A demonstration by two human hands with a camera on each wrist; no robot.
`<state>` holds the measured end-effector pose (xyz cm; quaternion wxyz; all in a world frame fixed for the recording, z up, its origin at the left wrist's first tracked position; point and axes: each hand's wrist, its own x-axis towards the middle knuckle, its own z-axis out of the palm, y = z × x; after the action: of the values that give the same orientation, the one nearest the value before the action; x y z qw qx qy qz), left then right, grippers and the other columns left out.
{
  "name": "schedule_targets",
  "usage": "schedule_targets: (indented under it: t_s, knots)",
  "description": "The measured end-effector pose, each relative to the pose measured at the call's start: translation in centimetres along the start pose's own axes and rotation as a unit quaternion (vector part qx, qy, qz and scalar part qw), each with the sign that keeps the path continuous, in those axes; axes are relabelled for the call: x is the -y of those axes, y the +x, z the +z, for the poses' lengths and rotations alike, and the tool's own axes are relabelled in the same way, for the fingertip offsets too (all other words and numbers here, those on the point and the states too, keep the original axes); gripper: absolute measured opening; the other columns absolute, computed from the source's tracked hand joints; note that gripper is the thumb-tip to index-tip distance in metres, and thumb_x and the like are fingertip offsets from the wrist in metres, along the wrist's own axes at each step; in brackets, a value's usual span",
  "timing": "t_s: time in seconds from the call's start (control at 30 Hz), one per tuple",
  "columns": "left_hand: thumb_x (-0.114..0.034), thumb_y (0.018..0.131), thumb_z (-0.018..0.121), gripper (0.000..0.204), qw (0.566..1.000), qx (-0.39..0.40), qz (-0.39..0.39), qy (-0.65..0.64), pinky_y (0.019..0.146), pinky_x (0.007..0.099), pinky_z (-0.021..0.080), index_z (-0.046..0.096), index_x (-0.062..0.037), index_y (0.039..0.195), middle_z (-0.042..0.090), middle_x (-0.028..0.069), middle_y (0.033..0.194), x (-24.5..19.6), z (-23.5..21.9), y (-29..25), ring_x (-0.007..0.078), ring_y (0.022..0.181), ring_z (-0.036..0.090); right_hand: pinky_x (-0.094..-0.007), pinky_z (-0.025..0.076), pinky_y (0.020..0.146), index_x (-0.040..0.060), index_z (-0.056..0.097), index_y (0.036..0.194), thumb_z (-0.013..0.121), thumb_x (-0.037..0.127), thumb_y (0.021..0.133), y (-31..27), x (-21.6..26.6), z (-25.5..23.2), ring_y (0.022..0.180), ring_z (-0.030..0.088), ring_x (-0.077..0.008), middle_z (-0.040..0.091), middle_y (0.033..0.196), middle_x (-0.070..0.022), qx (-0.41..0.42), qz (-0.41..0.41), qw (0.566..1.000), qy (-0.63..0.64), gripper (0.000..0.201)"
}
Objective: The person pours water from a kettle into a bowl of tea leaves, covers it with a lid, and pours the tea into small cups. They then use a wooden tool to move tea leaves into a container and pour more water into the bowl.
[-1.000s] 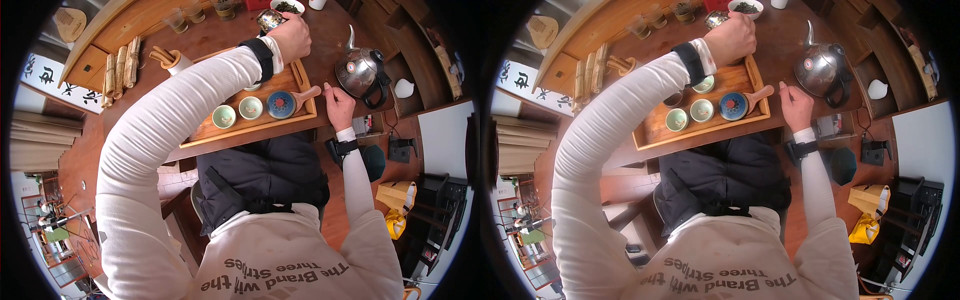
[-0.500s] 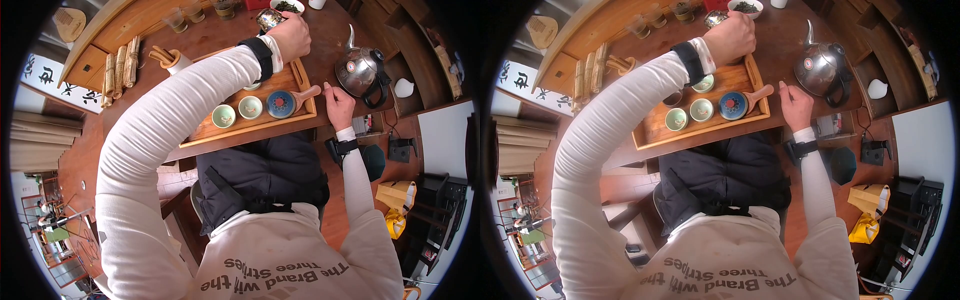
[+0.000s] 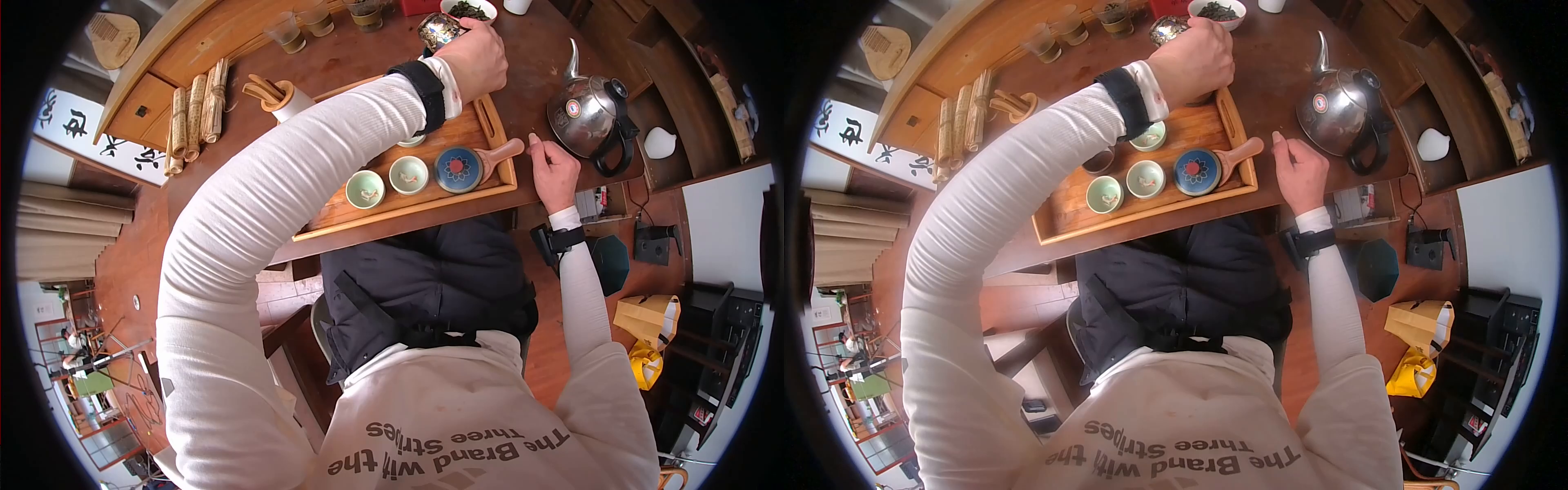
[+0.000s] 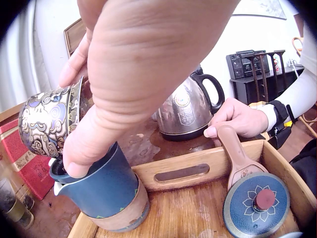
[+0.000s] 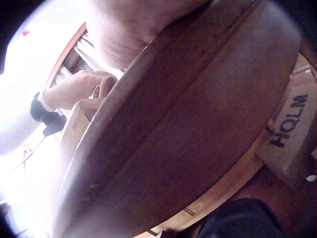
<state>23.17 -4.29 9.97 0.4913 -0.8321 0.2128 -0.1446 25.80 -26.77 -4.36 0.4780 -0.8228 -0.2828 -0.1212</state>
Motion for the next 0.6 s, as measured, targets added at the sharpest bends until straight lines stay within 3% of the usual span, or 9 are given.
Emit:
schedule_targets:
  t_s: [0.6]
  knots:
    - [-0.021, 0.085, 0.067, 0.022, 1.000, 0.001, 0.006, 0.000, 0.078, 0.0439, 0.058, 0.077, -0.0082, 0.101, 0.074, 0.0161, 0.106, 0.07, -0.04, -0.04, 0.0297, 0.095, 0.072, -0.0362, 0.047, 0.060, -0.0027, 0.070, 0.081, 0.067, 0.021, 0.098, 0.00, 0.04, -0.04, 0.060, 0.061, -0.0306, 0.065, 0.072, -0.0169, 0.001, -0.003, 1.000, -0.002, 0.029]
